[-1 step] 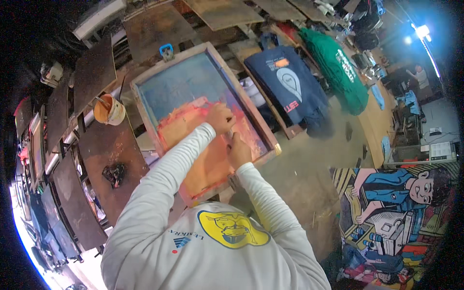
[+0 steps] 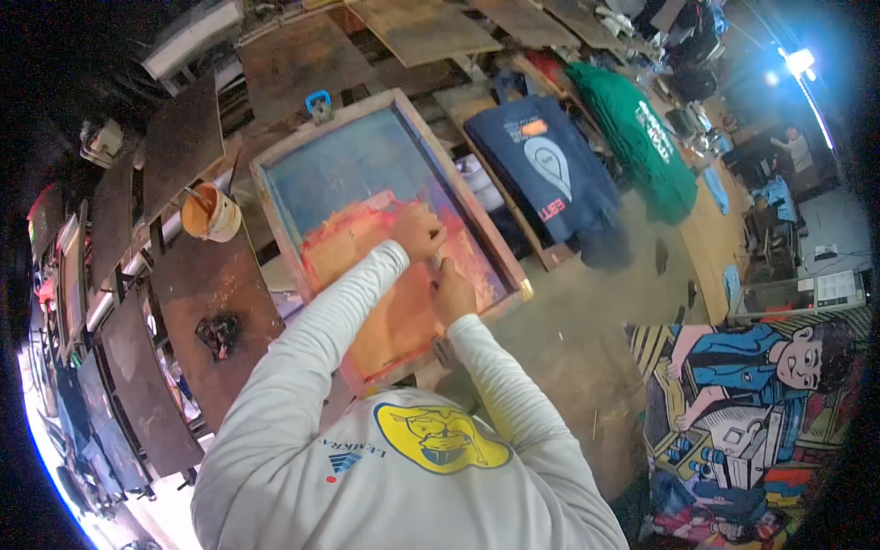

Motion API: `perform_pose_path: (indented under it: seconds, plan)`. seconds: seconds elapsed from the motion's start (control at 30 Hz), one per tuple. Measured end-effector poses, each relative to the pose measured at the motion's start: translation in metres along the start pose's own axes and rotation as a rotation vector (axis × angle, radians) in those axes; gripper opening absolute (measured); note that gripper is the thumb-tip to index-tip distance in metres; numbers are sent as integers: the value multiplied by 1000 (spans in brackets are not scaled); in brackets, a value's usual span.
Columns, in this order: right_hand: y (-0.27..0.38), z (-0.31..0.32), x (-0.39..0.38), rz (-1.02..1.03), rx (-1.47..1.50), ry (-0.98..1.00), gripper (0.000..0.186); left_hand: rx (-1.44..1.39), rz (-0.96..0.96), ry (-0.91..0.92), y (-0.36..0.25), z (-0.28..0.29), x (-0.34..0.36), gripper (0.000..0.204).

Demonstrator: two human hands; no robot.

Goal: The recorder is applying ink to a screen using a squeegee to print designs onto t-shirts.

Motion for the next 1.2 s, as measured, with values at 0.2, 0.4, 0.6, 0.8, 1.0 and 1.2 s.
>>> perform_pose_path:
  seconds: [0.2,0.4,0.6,0.8,1.0,1.2]
  plan:
    - [-5,3,0,74,50,5,32,37,28,-75,-3,1,-3,26]
    - [-29,1,-12,289,66,-34,43,235,101,329,-27,8,-15,32]
    - [-16,0,-5,575,96,237,54,396,76,546,-68,101,-70,36]
    - [37,-62,114,729,-268,423,21,-190,245,-61,-68,163,-35,33]
    - [59,-73,102,749,-431,475,23,152,669,46,-18,120,-110,40]
    - [29,-79,75,567,-198,556,25,689,695,225,4,48,-186,42]
Point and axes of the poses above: each hand's wrist, its own x-axis towards the middle knuckle, its own z-axis out of the back of the hand, y = z × x, the point moved 5 cm from there along x, towards the middle knuckle, and after that the axes turned 6 degrees about x, right-handed, at the moved point
